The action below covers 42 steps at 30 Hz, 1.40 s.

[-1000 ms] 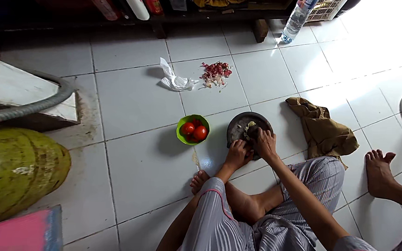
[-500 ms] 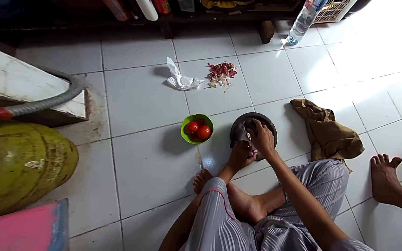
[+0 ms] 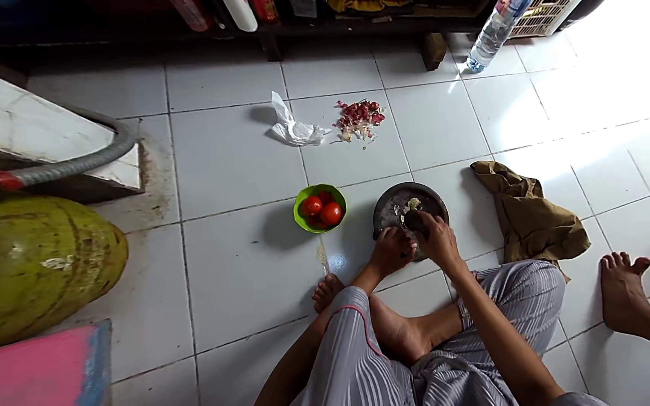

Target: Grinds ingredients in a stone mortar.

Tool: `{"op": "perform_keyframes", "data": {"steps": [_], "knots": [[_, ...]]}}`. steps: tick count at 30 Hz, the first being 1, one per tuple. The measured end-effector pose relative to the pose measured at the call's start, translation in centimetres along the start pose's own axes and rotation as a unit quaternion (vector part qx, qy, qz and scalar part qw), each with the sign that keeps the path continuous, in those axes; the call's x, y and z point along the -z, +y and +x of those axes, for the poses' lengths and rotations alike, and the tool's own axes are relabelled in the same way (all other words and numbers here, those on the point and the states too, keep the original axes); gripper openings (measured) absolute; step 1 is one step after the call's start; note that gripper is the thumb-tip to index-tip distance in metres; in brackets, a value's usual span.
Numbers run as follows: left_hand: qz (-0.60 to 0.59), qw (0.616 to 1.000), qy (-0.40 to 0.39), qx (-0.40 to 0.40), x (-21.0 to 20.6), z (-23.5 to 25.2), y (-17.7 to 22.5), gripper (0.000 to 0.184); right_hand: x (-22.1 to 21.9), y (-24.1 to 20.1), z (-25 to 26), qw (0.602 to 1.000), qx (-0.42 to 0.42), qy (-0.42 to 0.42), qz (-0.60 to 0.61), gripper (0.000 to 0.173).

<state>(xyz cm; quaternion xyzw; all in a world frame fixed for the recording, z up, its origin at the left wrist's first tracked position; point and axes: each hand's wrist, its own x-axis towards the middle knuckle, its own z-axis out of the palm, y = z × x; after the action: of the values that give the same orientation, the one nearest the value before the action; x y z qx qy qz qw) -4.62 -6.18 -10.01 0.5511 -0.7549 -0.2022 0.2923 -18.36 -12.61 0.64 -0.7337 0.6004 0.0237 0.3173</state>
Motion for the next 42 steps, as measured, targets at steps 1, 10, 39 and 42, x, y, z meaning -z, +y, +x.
{"op": "perform_keyframes", "data": {"steps": [1, 10, 39, 42], "knots": [[0.002, 1.0, 0.008, -0.001, 0.0, 0.0, 0.0, 0.031, -0.9, 0.2, -0.1, 1.0, -0.003, -0.016, -0.024, 0.052], [0.009, 1.0, -0.01, 0.004, -0.3, -0.1, -0.3, 0.031, 0.7, 0.4, 3.9, 0.995, 0.059, 0.047, 0.059, 0.049], [0.009, 1.0, -0.007, 0.001, 0.0, -0.1, -0.1, 0.031, 0.0, -1.6, 2.1, 1.0, 0.012, 0.016, 0.002, 0.046], [-0.001, 1.0, -0.019, 0.01, 0.2, -0.3, 0.3, 0.032, -1.5, -1.5, 2.1, 0.999, 0.022, 0.026, 0.004, 0.049]]}}
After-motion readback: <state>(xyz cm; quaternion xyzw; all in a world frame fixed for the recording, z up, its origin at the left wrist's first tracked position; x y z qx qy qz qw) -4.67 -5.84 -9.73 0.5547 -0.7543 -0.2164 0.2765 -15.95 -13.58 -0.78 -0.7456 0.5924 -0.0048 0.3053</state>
